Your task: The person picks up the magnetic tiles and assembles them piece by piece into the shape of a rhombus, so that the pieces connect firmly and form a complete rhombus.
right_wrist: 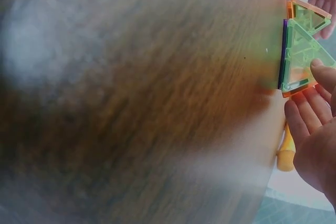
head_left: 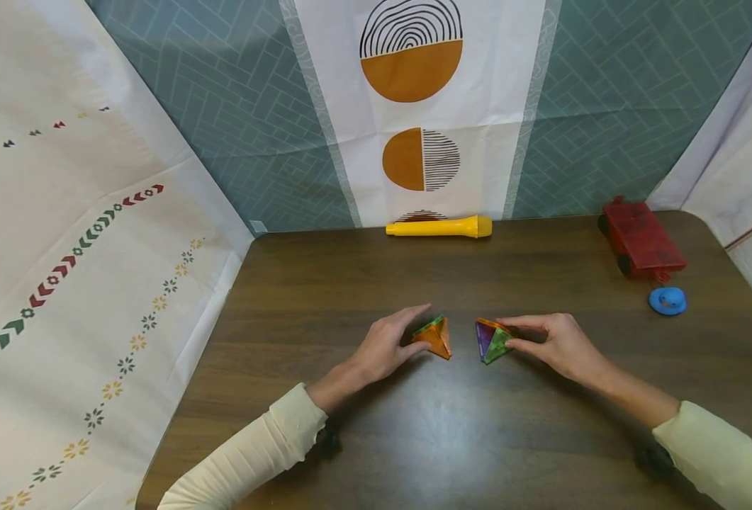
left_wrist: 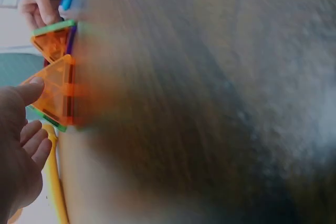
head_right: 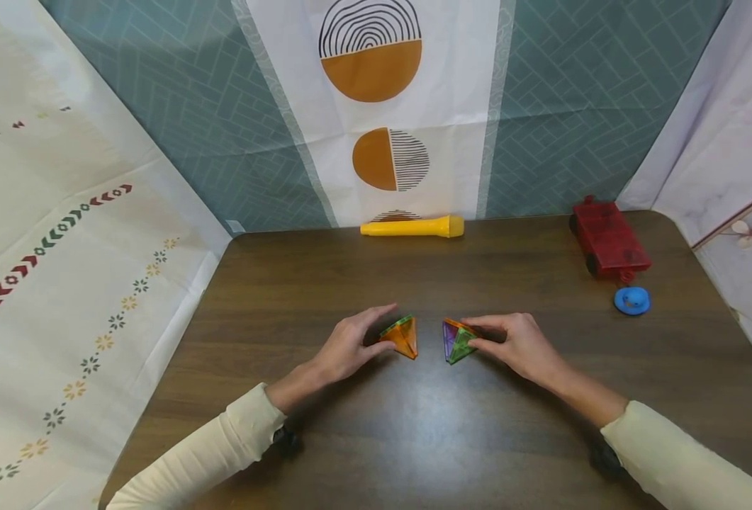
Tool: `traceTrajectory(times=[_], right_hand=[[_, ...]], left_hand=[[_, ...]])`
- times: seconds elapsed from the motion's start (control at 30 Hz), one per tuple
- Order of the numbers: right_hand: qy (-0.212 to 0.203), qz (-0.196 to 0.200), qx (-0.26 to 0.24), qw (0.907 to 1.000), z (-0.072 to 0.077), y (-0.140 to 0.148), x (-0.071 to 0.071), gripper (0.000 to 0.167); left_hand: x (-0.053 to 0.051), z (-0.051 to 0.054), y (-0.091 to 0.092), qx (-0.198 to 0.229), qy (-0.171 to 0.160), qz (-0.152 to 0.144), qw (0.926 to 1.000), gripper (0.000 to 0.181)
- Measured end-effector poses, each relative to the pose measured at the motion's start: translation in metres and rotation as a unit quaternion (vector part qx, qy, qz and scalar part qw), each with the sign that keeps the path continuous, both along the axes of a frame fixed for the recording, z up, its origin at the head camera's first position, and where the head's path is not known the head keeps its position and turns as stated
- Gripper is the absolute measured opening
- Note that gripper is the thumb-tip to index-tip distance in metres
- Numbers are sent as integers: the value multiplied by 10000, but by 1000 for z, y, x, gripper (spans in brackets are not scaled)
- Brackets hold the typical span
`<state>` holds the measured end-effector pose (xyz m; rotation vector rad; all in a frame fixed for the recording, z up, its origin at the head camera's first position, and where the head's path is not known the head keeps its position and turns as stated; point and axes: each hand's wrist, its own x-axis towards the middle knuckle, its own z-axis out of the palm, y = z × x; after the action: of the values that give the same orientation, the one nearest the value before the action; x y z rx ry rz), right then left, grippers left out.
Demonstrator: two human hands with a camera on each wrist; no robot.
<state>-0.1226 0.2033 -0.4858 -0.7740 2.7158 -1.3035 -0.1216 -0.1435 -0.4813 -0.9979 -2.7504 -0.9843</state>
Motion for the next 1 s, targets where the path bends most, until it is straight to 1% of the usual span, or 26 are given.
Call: traceTrajectory(times=[0.17,0.3,0.4,0.73,0.87,1.0], right_hand=[[48,-36,-15,10000,-1,0,1,41],[131,-32,-92,9999,-1,0,3,40],[222,-25,-160,9996,-2,-1,3,38],[390,-52,-262,9989,-4,-3,3,36],[449,-17,-322,9985,-5,-4,2,36],[462,38,-393,9982,-6,-5,2,35]], left_hand=[[-1,-4,-2,60,-85,-32,9999,59],[0,-5,-2,1,-239,-17,9997,54],[0,-5,-1,-51,-291,-9,9996,51],[0,-7,3,-67,-246,85,9996,46],[0,-7,5,-118,-210,61,9997,45],[-1,-7,8,-156,-247,36,9996,44]])
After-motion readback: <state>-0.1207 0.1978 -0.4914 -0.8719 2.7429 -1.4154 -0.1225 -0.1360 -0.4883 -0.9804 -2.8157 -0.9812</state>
